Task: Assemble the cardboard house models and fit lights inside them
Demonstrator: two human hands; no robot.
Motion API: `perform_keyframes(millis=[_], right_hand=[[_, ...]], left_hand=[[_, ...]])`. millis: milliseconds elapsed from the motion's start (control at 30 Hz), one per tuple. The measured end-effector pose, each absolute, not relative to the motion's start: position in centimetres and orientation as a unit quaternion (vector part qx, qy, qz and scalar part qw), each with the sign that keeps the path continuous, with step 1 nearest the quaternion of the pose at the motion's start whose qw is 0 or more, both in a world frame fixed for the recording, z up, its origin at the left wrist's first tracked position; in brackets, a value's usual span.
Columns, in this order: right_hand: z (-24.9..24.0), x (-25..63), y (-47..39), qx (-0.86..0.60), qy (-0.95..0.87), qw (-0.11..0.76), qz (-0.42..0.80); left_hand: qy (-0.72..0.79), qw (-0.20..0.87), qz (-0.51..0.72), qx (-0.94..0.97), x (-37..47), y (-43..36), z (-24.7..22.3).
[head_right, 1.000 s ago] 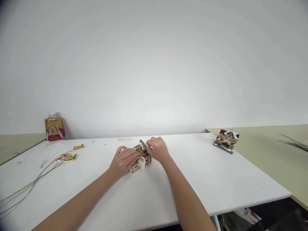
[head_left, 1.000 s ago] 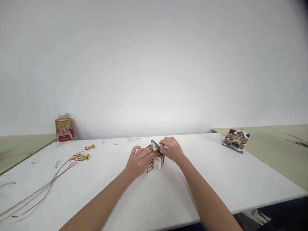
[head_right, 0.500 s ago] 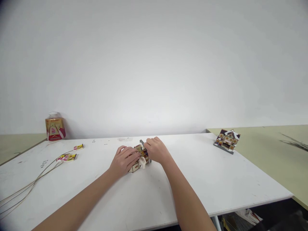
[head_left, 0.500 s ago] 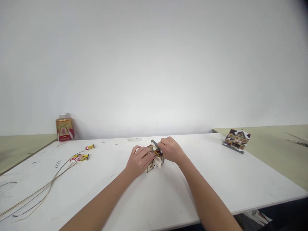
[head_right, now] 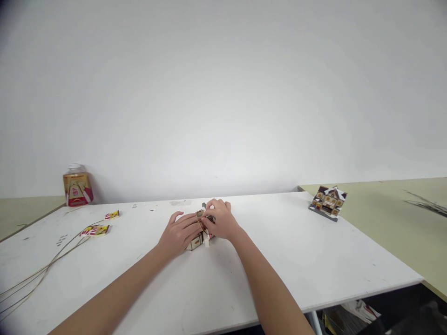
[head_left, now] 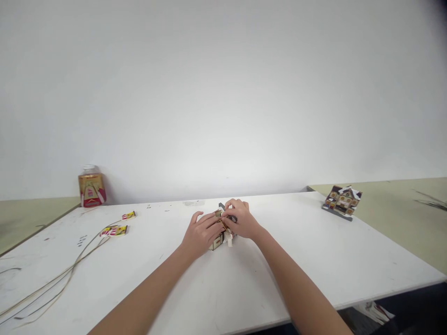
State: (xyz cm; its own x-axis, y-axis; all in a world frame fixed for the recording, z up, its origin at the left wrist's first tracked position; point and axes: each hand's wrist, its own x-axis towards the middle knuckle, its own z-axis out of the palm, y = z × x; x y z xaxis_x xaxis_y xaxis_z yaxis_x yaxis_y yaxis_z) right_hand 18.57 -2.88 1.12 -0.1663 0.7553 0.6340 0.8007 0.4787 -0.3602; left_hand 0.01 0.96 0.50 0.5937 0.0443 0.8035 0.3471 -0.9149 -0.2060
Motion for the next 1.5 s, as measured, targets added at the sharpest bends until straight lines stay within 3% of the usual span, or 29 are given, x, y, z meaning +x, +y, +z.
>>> perform_keyframes(millis=[167,233,367,567,1500], right_hand=[[0.7,20.1,-1.5,-0.511,-0.632,0.560,0.159],[0.1,20.7,-0.7,-0.544,-0.544,0.589,0.247],[-1.1,21.2,-0.1,-0.555,-0.503,0.525,0.403],[-1.6,20.7,-0.7,-0.411,-0.529,0.462,0.581],[-2.2,21.3,-0.4,-0.430,-0.496,0.382,0.650]], left_hand=[[-0.117,0.157,-0.414,-0.889,-0.2,1.2,0.4],[-0.116,0.154,-0.409,-0.892,-0.2,1.3,0.3],[-0.126,0.143,-0.404,-0.895,-0.3,1.6,-0.1],[-0.127,0.137,-0.396,-0.899,-0.4,2.1,-0.8],[-0.113,0.094,-0.404,-0.903,-0.4,1.6,0.1]])
